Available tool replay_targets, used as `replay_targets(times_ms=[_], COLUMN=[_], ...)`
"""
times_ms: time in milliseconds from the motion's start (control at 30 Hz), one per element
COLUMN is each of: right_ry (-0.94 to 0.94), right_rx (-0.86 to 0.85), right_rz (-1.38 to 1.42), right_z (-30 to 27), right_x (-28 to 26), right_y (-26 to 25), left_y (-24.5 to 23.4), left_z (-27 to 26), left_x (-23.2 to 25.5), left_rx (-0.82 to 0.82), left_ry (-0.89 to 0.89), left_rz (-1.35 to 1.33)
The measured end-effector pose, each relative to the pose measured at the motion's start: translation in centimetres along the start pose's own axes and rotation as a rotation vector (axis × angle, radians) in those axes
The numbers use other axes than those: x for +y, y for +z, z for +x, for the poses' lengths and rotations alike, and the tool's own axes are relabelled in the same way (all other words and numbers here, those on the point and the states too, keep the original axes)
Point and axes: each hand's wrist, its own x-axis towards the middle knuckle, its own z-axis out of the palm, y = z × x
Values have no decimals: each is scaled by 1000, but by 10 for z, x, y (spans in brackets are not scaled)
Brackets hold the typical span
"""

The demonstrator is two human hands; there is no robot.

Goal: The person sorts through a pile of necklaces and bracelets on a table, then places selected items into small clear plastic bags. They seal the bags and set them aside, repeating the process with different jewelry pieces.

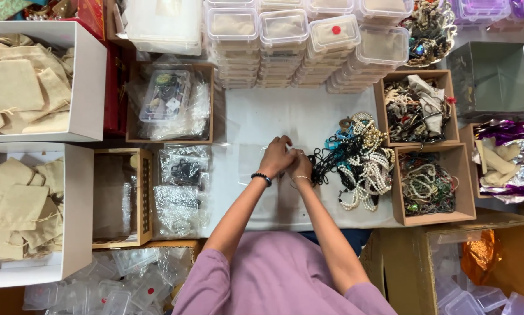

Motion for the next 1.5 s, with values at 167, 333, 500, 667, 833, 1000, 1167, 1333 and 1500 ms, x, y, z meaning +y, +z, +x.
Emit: replay_targets(times_ms=[167, 333, 500, 667, 833, 1000, 1167, 1333, 1500], right_ry=[282, 441, 213, -26, -393, -583, -730, -675, -572], right_rx=[-201, -344, -175, 7, 117, 138, 142, -41, -106], right_rz=[532, 604, 412, 343, 180, 183, 195, 471, 679], right_z=[-48, -94, -80, -61, -46, -50, -44, -43, -37], right_x=[13, -27, 6, -34, -109, -161, -188, -226, -219], right_y=[-27, -48, -40, -95, -179, -227, -252, -270, -282], left_y=[5, 4, -10, -39, -76, -89, -100, -96, -64], left_z=[41, 55, 52, 34, 3, -7, -19, -45, -29], left_x=[-64, -66, -64, -75, -34, -20, 5, 58, 55], left_rx=[-32, -354, -392, -199, -130, -124, -189, -420, -407], left_ry=[247, 54, 31, 21, 23, 44, 81, 302, 242], left_rz=[58, 412, 482, -67, -603, -761, -940, -985, -1104])
